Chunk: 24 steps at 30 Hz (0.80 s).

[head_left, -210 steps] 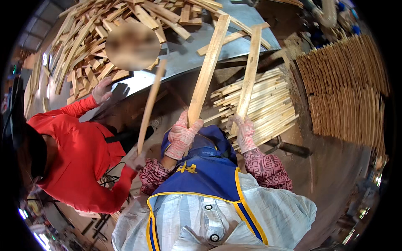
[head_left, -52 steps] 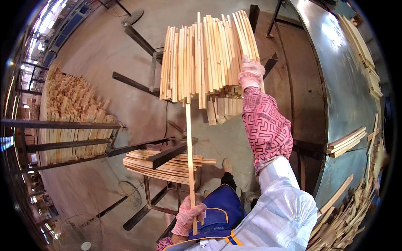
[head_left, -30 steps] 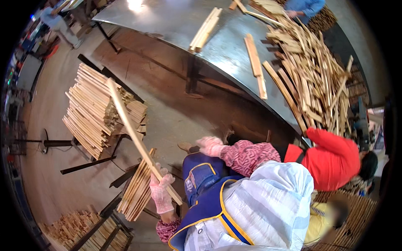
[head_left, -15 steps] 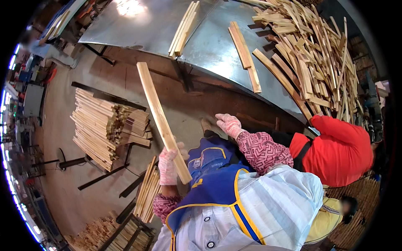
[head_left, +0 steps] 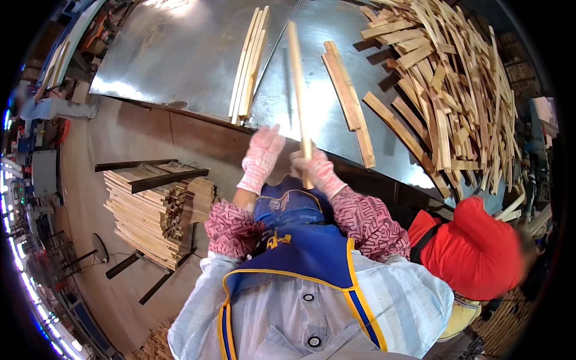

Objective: The person picks up thin wooden strips from a pile and arranges them into neat stacks on a metal table. They repeatedly gather strips, align them, and place them in organized piles while other workers handle similar materials nearby.

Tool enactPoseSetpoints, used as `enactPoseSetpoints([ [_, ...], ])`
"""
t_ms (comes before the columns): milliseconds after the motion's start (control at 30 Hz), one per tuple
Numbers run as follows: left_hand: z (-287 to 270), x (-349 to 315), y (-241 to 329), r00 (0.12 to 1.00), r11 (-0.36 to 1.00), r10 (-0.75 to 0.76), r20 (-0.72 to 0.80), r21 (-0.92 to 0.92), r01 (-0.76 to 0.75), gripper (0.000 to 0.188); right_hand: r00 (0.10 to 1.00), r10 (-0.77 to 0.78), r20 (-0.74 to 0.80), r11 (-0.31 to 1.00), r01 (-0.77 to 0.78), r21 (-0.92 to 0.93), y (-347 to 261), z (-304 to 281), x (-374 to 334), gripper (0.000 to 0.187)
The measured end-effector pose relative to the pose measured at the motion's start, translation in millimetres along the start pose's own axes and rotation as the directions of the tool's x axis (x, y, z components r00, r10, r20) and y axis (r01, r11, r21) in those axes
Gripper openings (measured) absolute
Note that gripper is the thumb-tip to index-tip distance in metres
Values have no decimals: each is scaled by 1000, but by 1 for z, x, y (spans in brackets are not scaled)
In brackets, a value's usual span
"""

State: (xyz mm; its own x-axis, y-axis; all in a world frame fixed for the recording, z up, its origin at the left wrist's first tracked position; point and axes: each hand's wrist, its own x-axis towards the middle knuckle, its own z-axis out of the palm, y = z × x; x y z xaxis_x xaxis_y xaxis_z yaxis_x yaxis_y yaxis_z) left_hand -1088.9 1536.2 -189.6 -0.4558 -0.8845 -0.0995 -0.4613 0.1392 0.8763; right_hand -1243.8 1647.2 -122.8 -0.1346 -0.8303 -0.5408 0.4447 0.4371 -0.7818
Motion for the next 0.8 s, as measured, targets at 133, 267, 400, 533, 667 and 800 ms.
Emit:
enactPoseSetpoints([
  [133, -61, 82, 30, 951, 809, -280, -130, 501, 307, 79, 975, 214, -56, 922, -183, 341, -12, -36, 23, 37],
  [267, -68, 168, -3, 937, 741, -323, -134, 580, 339, 103, 955, 252, -156, 940, -203, 276, -26, -10, 50, 31],
  [400, -83, 229, 9, 903, 822, -416, 103, 467, 326, 103, 869, 96, -485, 976, -178, -125, 0, 31, 97, 24],
  [533, -119, 271, -52, 816, 953, -269, 512, 18, 302, 62, 773, -42, -633, 753, -392, -528, -26, 98, 149, 38],
  [667, -130, 304, -107, 652, 790, -281, 705, -216, 574, 45, 761, 67, -646, 795, -432, -426, -28, 109, 214, 50],
  [800, -132, 305, -89, 621, 738, -357, 697, -197, 645, 44, 794, 73, -603, 823, -389, -413, -24, 104, 225, 55],
])
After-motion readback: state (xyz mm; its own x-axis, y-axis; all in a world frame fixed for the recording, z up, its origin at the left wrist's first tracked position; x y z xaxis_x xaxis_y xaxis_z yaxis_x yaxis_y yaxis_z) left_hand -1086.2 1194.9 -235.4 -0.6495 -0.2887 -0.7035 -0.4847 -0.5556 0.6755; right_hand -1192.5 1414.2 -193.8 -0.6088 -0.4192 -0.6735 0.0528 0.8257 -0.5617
